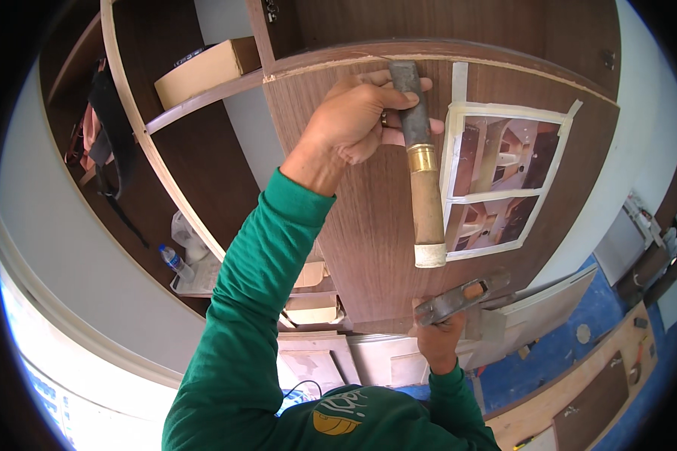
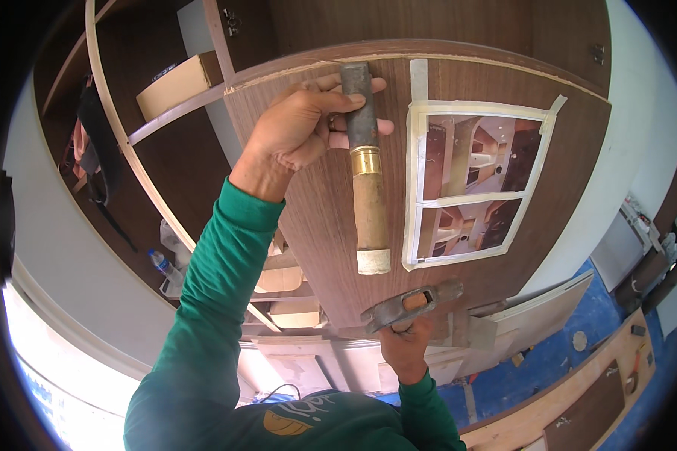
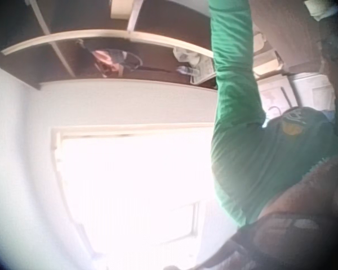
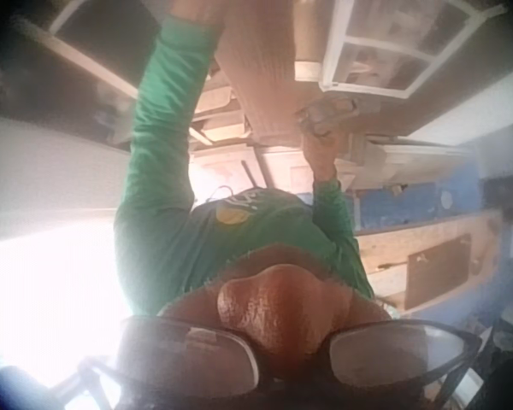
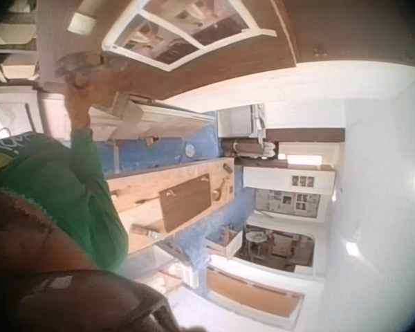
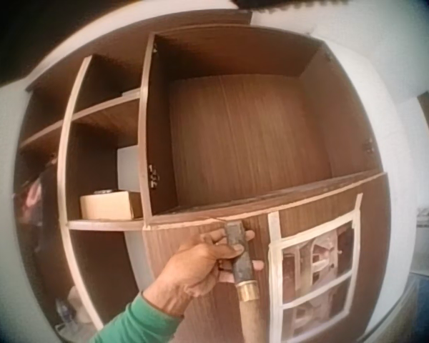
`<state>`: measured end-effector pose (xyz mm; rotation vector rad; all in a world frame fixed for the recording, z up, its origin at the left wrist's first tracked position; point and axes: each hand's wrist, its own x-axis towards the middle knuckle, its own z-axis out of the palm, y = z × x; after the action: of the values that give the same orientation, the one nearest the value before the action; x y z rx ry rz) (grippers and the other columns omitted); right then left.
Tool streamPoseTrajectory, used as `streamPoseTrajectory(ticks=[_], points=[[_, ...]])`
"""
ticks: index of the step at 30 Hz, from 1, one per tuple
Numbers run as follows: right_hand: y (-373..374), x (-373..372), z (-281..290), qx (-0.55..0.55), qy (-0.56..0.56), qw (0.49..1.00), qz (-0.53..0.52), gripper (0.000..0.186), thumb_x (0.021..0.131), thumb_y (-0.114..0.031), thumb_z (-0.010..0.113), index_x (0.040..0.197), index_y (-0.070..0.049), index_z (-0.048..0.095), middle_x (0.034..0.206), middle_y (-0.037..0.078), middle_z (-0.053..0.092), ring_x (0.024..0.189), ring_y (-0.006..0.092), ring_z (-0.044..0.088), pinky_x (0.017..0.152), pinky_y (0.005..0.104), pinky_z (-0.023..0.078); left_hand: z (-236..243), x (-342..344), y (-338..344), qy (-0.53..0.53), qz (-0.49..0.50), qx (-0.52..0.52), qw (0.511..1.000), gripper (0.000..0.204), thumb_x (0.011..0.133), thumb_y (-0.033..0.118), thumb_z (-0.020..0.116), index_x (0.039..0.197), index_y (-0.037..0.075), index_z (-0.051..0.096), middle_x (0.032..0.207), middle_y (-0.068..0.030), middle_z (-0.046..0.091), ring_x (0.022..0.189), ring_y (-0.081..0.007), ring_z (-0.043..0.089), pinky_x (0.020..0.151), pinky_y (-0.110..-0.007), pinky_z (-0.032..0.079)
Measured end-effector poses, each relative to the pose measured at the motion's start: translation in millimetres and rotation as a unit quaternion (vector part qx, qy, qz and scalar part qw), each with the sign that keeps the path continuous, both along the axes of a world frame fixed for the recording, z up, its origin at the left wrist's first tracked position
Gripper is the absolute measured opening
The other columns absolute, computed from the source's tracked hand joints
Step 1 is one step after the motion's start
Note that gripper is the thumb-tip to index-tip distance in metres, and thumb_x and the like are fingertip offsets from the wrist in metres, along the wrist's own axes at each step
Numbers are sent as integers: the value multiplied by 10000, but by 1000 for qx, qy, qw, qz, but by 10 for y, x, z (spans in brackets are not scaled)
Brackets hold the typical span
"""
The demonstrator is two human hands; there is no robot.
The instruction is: The person uses a chisel and hammer to chip away at the edge of a wooden cabinet door. They repeatedly position the chisel against the wood and strike it with the hammer to remove material.
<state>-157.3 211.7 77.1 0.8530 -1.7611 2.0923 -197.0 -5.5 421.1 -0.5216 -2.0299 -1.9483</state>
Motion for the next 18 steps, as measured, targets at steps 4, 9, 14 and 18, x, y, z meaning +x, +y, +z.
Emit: streamPoseTrajectory(ticks=[4, 9, 14, 18], points=[[-84, -32, 69, -19, 46, 998, -43, 94, 942, 51, 778, 890, -3, 720, 742, 0, 672, 668, 86, 641, 562, 282, 491, -7, 5, 69, -2, 5, 28, 1000, 473, 1084, 29, 538, 1506, -176, 470, 1482, -258, 628, 1112, -408, 797, 890, -449, 725], [-218, -86, 42, 74, 241, 956, -152, 153, 912, 77, 781, 1019, 0, 704, 943, 16, 711, 773, 99, 641, 641, 291, 521, -2, -5, 88, 7, 3, 46, 999, 465, 1084, 35, 543, 1490, -184, 483, 1391, -276, 662, 1103, -411, 799, 901, -439, 721], [-314, -235, -229, 64, 82, 994, -17, 210, 922, 39, 758, 1111, -20, 689, 1059, 52, 692, 877, 138, 657, 751, 309, 541, 15, 39, 106, -2, 16, 42, 999, 454, 1082, 36, 550, 1479, -180, 495, 1411, -261, 665, 1095, -419, 798, 896, -441, 726], [-298, -128, -60, 260, 341, 854, -295, 147, 950, 9, 714, 1091, -27, 694, 1029, 31, 678, 936, 138, 663, 796, 322, 540, 32, 4, 82, -20, 3, 51, 998, 447, 1076, 29, 558, 1471, -170, 499, 1443, -251, 660, 1088, -426, 798, 888, -446, 729]])
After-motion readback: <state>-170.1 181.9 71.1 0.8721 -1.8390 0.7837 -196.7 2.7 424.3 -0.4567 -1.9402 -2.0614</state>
